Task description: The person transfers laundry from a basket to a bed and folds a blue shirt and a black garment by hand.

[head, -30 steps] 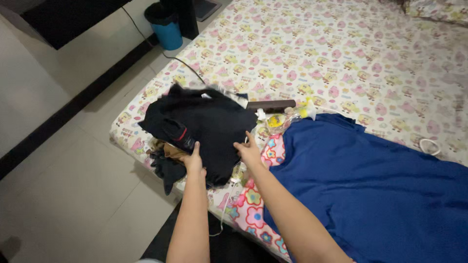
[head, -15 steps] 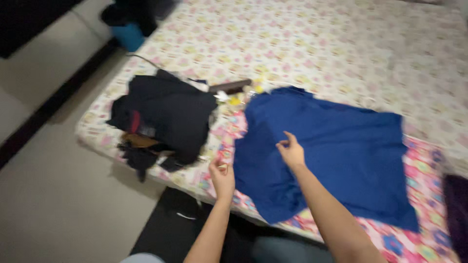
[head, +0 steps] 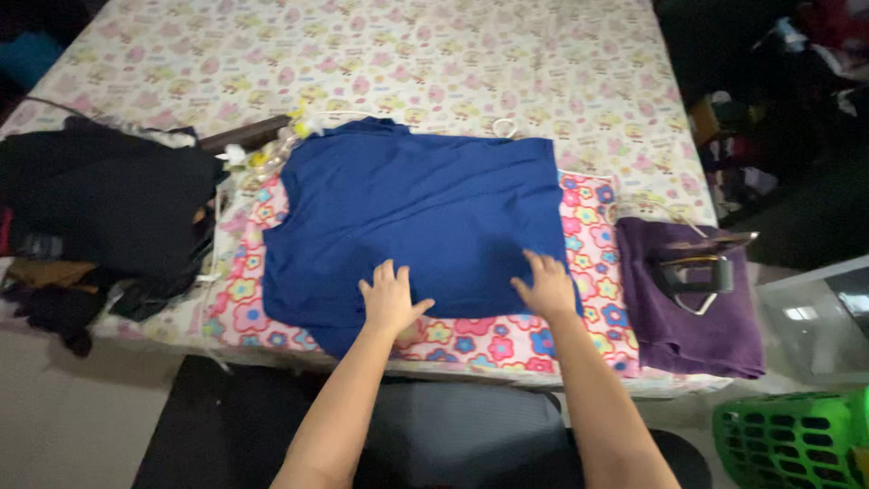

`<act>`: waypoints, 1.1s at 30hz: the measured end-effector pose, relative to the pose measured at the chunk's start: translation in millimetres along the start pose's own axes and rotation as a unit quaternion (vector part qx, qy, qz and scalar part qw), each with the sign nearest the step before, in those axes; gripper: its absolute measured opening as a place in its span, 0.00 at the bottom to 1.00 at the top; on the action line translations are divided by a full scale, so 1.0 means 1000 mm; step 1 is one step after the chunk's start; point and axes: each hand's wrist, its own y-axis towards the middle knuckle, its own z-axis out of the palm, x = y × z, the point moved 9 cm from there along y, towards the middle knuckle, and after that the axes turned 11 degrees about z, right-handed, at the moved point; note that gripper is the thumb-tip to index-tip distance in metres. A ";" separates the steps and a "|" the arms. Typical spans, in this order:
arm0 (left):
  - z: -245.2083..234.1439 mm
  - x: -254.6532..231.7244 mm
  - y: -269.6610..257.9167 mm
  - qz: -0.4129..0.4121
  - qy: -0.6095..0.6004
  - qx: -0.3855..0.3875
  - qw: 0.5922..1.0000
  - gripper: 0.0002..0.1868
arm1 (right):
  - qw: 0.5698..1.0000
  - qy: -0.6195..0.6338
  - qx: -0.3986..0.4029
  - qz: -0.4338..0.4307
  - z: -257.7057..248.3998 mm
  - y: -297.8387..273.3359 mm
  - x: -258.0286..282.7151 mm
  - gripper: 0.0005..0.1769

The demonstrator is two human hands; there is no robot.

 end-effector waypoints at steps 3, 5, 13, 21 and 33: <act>0.014 -0.011 -0.003 -0.006 0.049 0.068 0.996 0.52 | 0.998 -0.026 0.030 -0.044 0.005 -0.026 -0.005 0.48; 0.021 -0.011 -0.005 0.001 0.034 0.090 0.995 0.55 | 0.993 -0.053 0.049 -0.090 0.010 -0.044 -0.006 0.53; 0.059 0.026 -0.020 0.040 0.128 0.049 0.990 0.23 | 0.977 -0.182 -0.008 -0.114 0.054 -0.039 -0.049 0.17; 0.007 0.122 -0.029 -0.075 -0.028 -0.244 0.966 0.14 | 0.997 -0.076 -0.021 -0.020 -0.012 -0.020 -0.052 0.10; -0.301 0.114 0.009 0.089 0.240 -0.139 0.957 0.09 | 0.968 -0.171 -0.172 -0.063 -0.288 0.047 0.018 0.19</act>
